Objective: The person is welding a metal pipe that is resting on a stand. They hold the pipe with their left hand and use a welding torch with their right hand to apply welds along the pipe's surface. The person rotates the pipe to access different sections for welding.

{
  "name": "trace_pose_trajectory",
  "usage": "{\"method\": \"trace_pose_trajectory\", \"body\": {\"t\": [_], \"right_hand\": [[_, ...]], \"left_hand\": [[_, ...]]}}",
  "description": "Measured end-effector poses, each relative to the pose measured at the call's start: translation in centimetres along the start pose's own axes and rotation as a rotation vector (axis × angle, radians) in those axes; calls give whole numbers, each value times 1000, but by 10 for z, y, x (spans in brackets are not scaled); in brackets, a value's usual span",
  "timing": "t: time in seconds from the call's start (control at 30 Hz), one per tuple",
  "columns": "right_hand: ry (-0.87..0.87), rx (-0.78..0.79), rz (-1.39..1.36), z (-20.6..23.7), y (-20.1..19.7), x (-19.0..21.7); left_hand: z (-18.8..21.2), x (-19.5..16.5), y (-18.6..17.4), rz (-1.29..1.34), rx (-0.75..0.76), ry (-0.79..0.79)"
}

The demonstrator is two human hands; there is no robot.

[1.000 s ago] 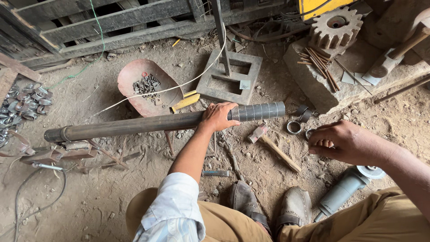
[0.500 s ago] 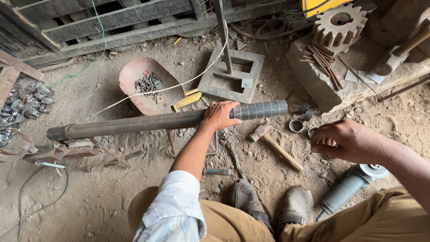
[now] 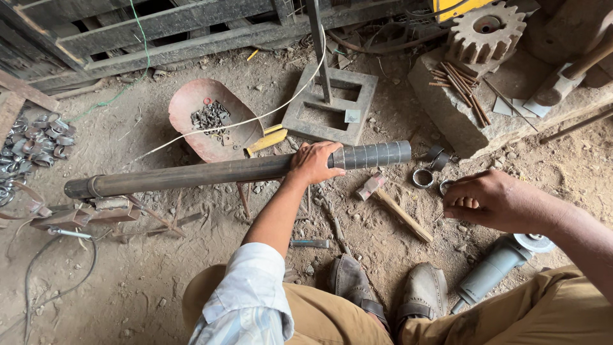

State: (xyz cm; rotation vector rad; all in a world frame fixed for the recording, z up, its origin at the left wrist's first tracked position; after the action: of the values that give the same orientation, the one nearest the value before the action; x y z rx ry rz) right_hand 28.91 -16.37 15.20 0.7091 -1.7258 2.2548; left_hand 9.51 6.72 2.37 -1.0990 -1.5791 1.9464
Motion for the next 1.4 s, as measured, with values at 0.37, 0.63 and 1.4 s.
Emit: {"method": "trace_pose_trajectory", "body": {"t": [0.37,0.63,1.4], "right_hand": [[-3,18,14,0,3,-2],[30,33,12,0,5,-6],[20,50,42,-1,7,-7]], "left_hand": [[-2,5,10,-27,14,-11],[-4,8,14,-71,2,9],[0,8,12,-25,-53,1]]}}
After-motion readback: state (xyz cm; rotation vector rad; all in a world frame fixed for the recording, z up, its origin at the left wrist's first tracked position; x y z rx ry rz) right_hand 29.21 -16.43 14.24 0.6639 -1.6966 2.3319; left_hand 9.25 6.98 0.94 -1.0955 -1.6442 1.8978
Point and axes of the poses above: each hand's wrist, its own z-axis away from the middle knuckle, its own y-axis out of the palm, x = y × z, the point moved 9 cm from there along -z, towards the middle knuckle, and after that the axes turned 5 degrees about y, right-handed, at the moved point
